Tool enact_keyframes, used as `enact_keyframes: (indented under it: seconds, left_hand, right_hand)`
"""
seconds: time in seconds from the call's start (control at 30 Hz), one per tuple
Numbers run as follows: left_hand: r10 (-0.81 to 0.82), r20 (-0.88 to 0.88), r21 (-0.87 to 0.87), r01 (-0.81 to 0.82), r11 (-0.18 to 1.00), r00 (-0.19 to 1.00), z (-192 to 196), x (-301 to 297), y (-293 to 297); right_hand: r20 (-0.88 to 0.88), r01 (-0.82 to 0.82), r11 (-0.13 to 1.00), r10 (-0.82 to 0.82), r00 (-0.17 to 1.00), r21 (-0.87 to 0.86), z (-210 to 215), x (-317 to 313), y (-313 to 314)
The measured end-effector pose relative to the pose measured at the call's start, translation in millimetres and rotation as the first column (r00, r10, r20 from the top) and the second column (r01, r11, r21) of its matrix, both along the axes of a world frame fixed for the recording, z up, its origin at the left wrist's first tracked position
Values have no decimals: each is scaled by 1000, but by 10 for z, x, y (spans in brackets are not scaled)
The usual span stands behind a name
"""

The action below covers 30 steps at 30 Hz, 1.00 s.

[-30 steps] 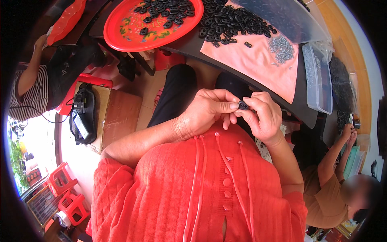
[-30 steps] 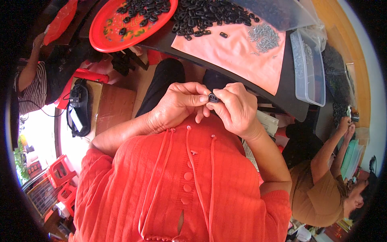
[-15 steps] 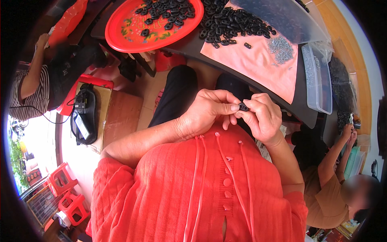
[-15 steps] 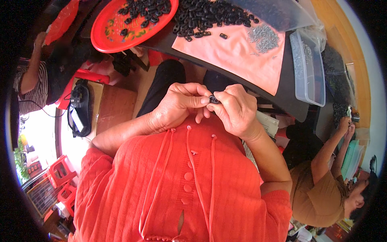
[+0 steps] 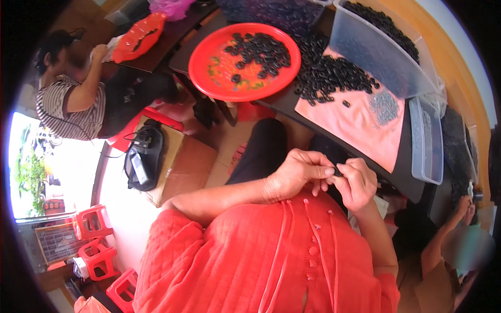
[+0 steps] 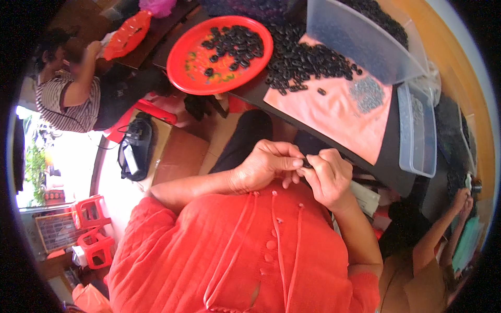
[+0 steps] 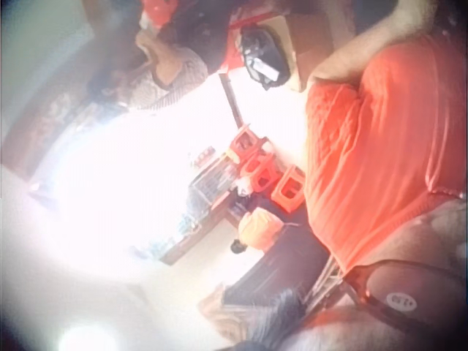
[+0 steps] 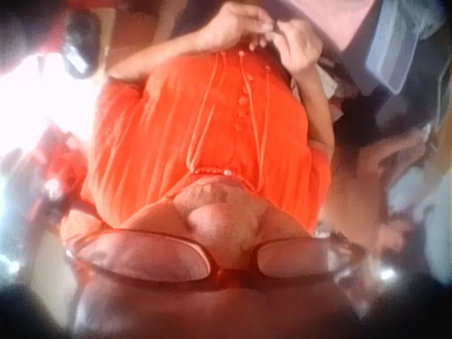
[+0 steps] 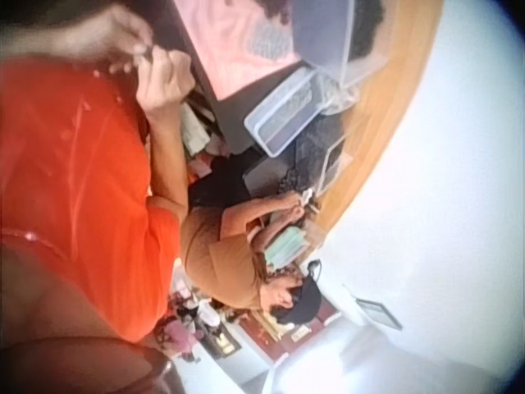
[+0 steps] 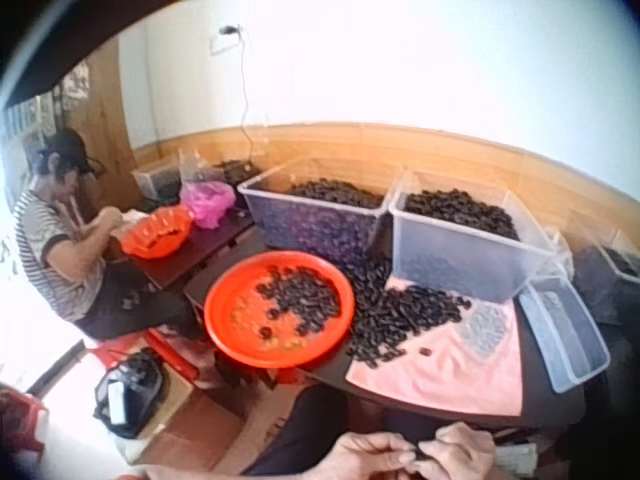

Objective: The person assembles plastic cord locks by hand, picking up plastic pieces and small metal pins from the work table and inserting the pins into the plastic components.

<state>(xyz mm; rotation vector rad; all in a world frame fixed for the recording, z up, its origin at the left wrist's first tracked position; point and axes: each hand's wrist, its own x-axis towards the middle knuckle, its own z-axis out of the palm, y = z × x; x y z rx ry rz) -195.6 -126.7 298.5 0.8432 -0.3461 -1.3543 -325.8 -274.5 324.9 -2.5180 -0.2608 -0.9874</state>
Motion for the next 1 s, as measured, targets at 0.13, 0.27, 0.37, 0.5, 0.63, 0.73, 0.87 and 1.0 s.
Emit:
enact_keyframes:
  seconds: [0.13, 0.27, 0.37, 0.5, 0.63, 0.73, 0.87, 1.0]
  left_hand:
    - [23, 83, 10, -24, 1000, 996, 113, 4, -30]
    - [69, 298, 42, -85, 995, 952, 343, 181, 74]
    - [338, 585, -61, -376, 925, 737, 598, 458, 225]
    - [422, 820, -112, -614, 781, 387, 1161, 1093, 317]
    - [341, 939, -255, -574, 778, 47, 1123, 1810, 382]
    - [209, 931, -329, -434, 839, -300, 994, 1873, 323]
    - [199, 844, -362, -254, 897, -499, 963, 1451, -24]
    - [371, 750, -408, 58, 911, -548, 863, 1077, -636]
  right_hand:
    - [-8, -34, 998, 35, 999, 59, -24, 41, 6]
    - [-72, -27, 975, 44, 996, 222, 56, 36, 30]
    - [-96, 11, 957, 18, 995, 289, -2, -23, 6]
    - [-136, 30, 956, 10, 991, 292, -188, -123, -110]
    - [-97, 29, 953, 0, 995, 302, -212, -141, -81]
    - [-91, 52, 942, -23, 996, 331, -209, -192, -76]
    - [-102, 60, 943, -28, 994, 328, -167, -165, -80]
    - [-59, 61, 954, -45, 997, 293, -123, -46, -51]
